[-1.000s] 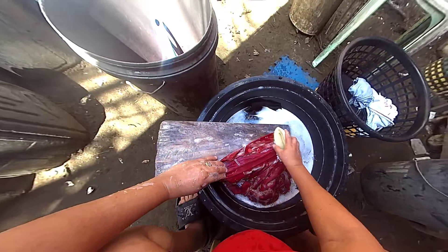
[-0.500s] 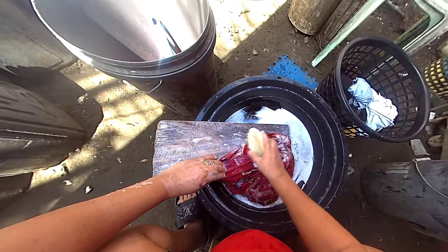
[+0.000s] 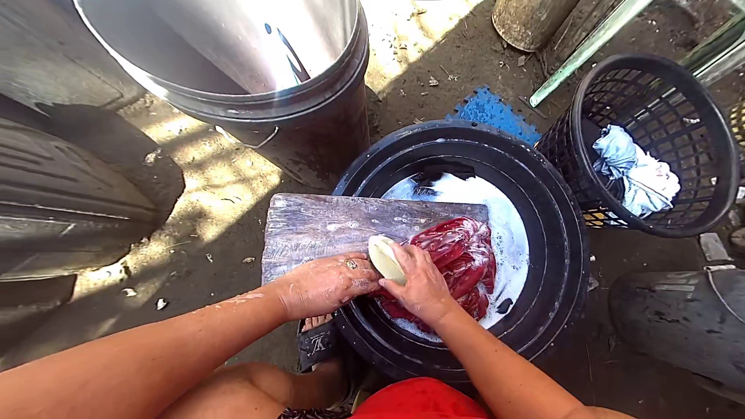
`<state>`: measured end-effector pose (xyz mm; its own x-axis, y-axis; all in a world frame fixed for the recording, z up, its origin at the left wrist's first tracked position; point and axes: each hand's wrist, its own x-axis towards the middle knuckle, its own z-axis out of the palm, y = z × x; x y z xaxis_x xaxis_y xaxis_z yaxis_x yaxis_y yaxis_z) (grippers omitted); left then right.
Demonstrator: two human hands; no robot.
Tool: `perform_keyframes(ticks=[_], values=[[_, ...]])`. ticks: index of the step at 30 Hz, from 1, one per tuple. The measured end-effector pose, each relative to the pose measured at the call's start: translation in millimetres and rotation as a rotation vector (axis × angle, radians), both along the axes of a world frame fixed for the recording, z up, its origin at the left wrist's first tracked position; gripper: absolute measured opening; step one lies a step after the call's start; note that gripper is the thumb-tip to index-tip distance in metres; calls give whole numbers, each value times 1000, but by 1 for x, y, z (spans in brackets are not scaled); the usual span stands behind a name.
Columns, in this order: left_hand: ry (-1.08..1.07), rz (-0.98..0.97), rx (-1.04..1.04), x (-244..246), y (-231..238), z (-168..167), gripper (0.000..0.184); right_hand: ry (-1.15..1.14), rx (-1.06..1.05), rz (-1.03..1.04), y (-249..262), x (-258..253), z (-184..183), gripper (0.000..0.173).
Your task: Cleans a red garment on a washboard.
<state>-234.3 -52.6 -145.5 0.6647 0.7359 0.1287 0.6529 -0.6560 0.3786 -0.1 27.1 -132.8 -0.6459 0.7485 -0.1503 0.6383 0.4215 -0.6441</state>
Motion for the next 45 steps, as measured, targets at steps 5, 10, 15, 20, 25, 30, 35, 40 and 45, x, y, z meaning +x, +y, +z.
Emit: perform_keyframes(ticks=[5,10,15,20,25,30,35,40,45], values=[[33,-3,-12,0,1,3,34,-214,-24,-427,84,84,-49,81],[26,2,-1,3,3,1,33,-56,-71,-200,22,18,-5,80],[24,5,-14,3,4,4,32,-110,-13,-212,40,54,-34,75],[45,-1,-7,5,7,3,32,-234,-58,-367,70,59,-25,83],[6,13,-34,6,6,4,30,-63,-87,-57,15,16,-10,74],[59,104,-118,27,22,9,27,-283,-155,-437,104,90,-35,84],[-194,297,-422,58,54,37,22,520,-653,-503,75,66,25,81],[-835,604,-915,89,81,119,14,793,-850,-199,45,74,91,95],[-741,246,-951,108,71,131,22,1073,-624,-13,38,102,171,86]])
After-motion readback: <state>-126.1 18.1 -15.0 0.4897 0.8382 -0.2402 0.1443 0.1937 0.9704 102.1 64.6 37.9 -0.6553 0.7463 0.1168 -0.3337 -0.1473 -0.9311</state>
